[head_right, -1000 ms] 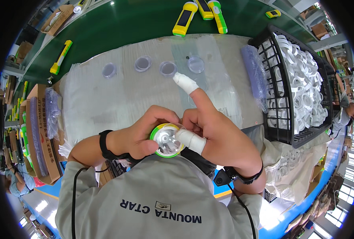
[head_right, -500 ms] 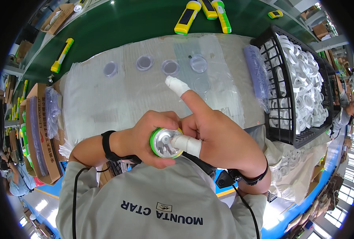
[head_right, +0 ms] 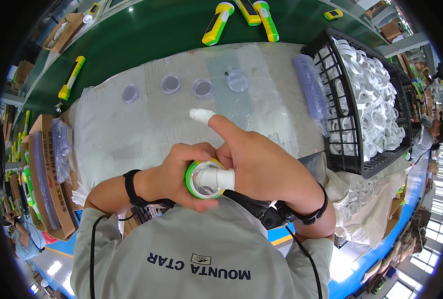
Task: Assembling the internal components and lens housing of handheld flashlights.
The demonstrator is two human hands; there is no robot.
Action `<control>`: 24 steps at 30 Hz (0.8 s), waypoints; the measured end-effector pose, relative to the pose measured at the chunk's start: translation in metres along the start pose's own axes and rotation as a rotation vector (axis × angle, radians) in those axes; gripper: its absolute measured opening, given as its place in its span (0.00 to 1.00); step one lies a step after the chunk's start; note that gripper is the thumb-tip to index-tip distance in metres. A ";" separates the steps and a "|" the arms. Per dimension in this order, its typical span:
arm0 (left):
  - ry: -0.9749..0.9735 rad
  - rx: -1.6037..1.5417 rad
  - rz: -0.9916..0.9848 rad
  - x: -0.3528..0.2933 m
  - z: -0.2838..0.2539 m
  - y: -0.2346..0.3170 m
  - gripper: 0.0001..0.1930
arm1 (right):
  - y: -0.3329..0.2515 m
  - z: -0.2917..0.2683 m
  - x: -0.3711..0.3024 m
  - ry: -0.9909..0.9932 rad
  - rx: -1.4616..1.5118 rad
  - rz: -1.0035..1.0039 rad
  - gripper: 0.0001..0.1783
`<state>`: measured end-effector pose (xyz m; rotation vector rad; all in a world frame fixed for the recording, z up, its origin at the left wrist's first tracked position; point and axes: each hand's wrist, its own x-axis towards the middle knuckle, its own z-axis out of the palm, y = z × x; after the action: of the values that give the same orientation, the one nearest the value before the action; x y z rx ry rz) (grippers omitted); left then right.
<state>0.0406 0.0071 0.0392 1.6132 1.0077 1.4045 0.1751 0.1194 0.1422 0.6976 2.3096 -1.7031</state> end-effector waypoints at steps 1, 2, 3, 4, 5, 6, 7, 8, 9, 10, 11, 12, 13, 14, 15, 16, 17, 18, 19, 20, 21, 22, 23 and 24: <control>-0.004 0.001 0.003 0.001 0.000 0.002 0.25 | 0.001 -0.001 0.000 0.004 0.000 -0.002 0.46; 0.011 0.031 0.004 0.003 0.001 0.004 0.23 | 0.004 -0.001 0.001 0.002 -0.042 -0.018 0.46; 0.024 0.061 0.004 0.003 0.002 0.006 0.21 | 0.005 -0.001 0.001 0.000 -0.082 -0.033 0.46; 0.018 0.061 0.005 0.002 0.001 0.006 0.21 | 0.005 -0.001 0.002 0.005 -0.079 -0.034 0.46; -0.058 0.116 0.019 -0.001 -0.002 0.006 0.27 | 0.005 -0.002 0.002 -0.004 -0.074 -0.045 0.46; -0.133 0.170 0.034 -0.003 -0.003 0.005 0.36 | 0.005 -0.002 0.003 -0.014 -0.069 -0.054 0.46; -0.137 0.168 0.033 -0.003 -0.002 0.004 0.36 | 0.005 -0.002 0.004 -0.011 -0.066 -0.053 0.46; -0.096 0.144 0.039 -0.003 0.000 0.003 0.34 | 0.003 -0.002 0.004 0.011 -0.120 -0.061 0.46; -0.052 0.117 0.043 -0.004 0.003 0.003 0.33 | 0.001 -0.002 0.003 0.029 -0.173 -0.067 0.47; -0.049 0.112 0.037 -0.003 0.004 0.002 0.33 | 0.000 -0.002 0.003 0.024 -0.170 -0.062 0.47; -0.038 0.102 0.013 -0.001 0.004 0.003 0.30 | 0.000 -0.003 0.003 0.027 -0.192 -0.052 0.46; -0.026 0.095 -0.011 0.001 0.004 0.004 0.28 | -0.001 -0.004 0.004 0.030 -0.216 -0.045 0.46; -0.023 0.074 -0.076 0.004 0.005 0.009 0.22 | 0.000 -0.004 0.004 0.022 -0.215 -0.042 0.46; -0.016 0.070 -0.082 0.006 0.006 0.011 0.22 | 0.002 -0.004 0.003 0.034 -0.218 -0.066 0.45; -0.019 0.068 -0.101 0.006 0.005 0.013 0.20 | 0.003 -0.003 0.003 0.043 -0.220 -0.090 0.44; -0.021 0.065 -0.120 0.006 0.005 0.013 0.19 | 0.002 -0.004 0.003 0.030 -0.220 -0.087 0.44; -0.011 0.061 -0.127 0.006 0.003 0.011 0.19 | 0.000 -0.005 0.004 0.031 -0.245 -0.080 0.43; -0.031 0.092 -0.091 0.006 0.001 0.008 0.22 | -0.003 -0.006 0.005 0.027 -0.274 -0.074 0.42; -0.050 0.124 -0.055 0.005 0.000 0.006 0.25 | -0.004 -0.004 0.005 0.010 -0.278 -0.073 0.42; -0.033 0.122 -0.060 0.002 0.003 0.002 0.25 | -0.006 -0.001 0.005 0.087 -0.310 -0.037 0.42; 0.091 0.137 0.001 0.003 0.006 -0.003 0.29 | -0.008 -0.001 0.005 0.165 -0.349 -0.009 0.43; 0.214 0.154 0.063 0.003 0.006 -0.005 0.33 | -0.008 0.002 0.003 0.148 -0.363 -0.018 0.43; 0.187 0.278 0.039 0.000 0.001 -0.005 0.34 | -0.004 0.007 -0.002 0.258 -0.396 -0.136 0.43; 0.200 0.278 0.038 0.001 0.001 -0.002 0.34 | 0.002 0.012 -0.005 0.374 -0.420 -0.247 0.43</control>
<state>0.0414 0.0084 0.0378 1.7202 1.3450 1.5274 0.1789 0.1071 0.1387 0.7116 2.9926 -1.1704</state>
